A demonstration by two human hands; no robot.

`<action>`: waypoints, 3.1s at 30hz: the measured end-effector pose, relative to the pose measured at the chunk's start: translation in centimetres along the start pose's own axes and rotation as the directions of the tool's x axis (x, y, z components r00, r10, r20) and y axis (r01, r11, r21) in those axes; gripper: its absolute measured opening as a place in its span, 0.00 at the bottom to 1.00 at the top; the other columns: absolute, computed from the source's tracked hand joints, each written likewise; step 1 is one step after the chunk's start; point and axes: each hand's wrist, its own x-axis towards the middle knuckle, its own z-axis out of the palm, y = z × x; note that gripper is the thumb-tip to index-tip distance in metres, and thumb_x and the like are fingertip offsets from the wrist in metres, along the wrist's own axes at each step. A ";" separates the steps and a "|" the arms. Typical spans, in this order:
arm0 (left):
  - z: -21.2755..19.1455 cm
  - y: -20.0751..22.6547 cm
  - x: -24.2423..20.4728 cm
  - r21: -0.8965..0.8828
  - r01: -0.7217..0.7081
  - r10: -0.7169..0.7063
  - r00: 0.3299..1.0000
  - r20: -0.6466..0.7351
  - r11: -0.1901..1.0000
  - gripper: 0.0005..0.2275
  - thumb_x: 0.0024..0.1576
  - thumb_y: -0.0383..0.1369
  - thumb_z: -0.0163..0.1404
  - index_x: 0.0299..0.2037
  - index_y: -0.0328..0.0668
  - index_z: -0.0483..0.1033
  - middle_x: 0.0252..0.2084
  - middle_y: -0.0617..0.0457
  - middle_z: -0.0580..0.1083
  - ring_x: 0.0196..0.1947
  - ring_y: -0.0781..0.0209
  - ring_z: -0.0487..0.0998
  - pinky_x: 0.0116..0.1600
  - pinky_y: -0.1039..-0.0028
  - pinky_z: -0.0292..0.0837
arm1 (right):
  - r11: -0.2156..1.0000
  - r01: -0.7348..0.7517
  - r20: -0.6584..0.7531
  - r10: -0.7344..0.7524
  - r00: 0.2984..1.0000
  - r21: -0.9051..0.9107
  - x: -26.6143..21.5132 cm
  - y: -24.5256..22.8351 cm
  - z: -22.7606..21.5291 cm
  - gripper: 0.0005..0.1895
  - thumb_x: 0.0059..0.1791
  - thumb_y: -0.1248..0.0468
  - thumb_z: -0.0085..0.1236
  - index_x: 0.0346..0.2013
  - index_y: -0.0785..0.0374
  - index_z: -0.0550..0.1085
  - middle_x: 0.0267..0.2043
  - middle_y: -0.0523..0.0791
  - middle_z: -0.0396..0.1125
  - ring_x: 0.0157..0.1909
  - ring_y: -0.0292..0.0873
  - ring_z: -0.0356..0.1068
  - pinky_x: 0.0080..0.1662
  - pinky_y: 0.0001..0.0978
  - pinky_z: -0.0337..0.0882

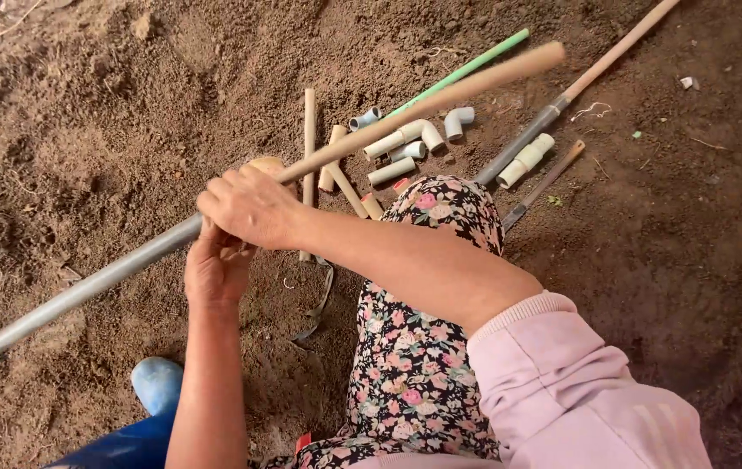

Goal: Assembling a network of PVC pipes and fittings by hand on the ground.

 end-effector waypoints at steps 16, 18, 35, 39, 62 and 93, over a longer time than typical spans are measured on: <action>-12.4 0.4 8.6 -0.196 0.070 -0.122 0.956 -0.265 0.978 0.10 0.58 0.37 0.47 0.43 0.42 0.64 0.37 0.57 0.67 0.36 0.66 0.72 0.44 0.73 0.71 | 0.931 -0.363 0.859 0.220 0.462 -0.044 -9.1 -6.1 -6.2 0.09 0.46 0.66 0.53 0.40 0.65 0.69 0.29 0.47 0.66 0.33 0.43 0.69 0.37 0.36 0.72; -11.9 -0.3 8.9 -0.208 0.082 -0.144 0.943 -0.301 0.975 0.10 0.58 0.36 0.48 0.43 0.41 0.65 0.37 0.56 0.67 0.35 0.66 0.72 0.42 0.76 0.72 | 0.861 -0.460 0.879 0.376 0.294 -0.215 -8.6 -6.5 -7.8 0.10 0.48 0.63 0.51 0.42 0.63 0.70 0.30 0.45 0.66 0.33 0.39 0.68 0.37 0.31 0.71; -9.8 -5.6 16.4 0.089 0.120 -0.087 0.945 -0.315 0.989 0.22 0.55 0.32 0.52 0.54 0.26 0.57 0.39 0.43 0.71 0.34 0.62 0.77 0.35 0.79 0.77 | 0.711 -0.493 0.718 0.660 0.222 -0.501 -8.9 -6.6 -13.6 0.17 0.49 0.58 0.45 0.52 0.57 0.66 0.33 0.46 0.67 0.34 0.41 0.72 0.36 0.27 0.72; -9.6 -5.2 16.2 0.020 0.136 -0.124 0.947 -0.297 0.991 0.34 0.55 0.31 0.53 0.63 0.22 0.42 0.51 0.35 0.64 0.40 0.56 0.75 0.40 0.78 0.73 | 0.714 -0.472 0.643 0.688 0.338 -0.517 -15.3 -2.3 -6.6 0.15 0.48 0.62 0.48 0.47 0.62 0.69 0.34 0.49 0.68 0.37 0.46 0.72 0.39 0.35 0.71; -17.8 0.8 12.5 0.079 -0.011 0.046 0.890 -0.453 0.997 0.17 0.56 0.31 0.52 0.50 0.30 0.62 0.34 0.48 0.69 0.25 0.67 0.74 0.28 0.83 0.75 | 0.420 -0.869 -0.227 0.848 0.479 -0.263 -13.1 0.7 -2.8 0.40 0.42 0.78 0.59 0.65 0.58 0.53 0.61 0.63 0.44 0.63 0.67 0.47 0.59 0.62 0.50; -26.1 12.8 11.7 0.118 0.109 0.068 0.386 -0.920 0.987 0.08 0.59 0.33 0.46 0.43 0.39 0.70 0.36 0.52 0.77 0.23 0.79 0.78 0.25 0.99 0.76 | 0.456 -0.873 0.292 0.822 0.488 0.175 -13.0 -6.0 11.0 0.29 0.43 0.71 0.48 0.59 0.68 0.56 0.60 0.55 0.53 0.59 0.55 0.56 0.58 0.43 0.59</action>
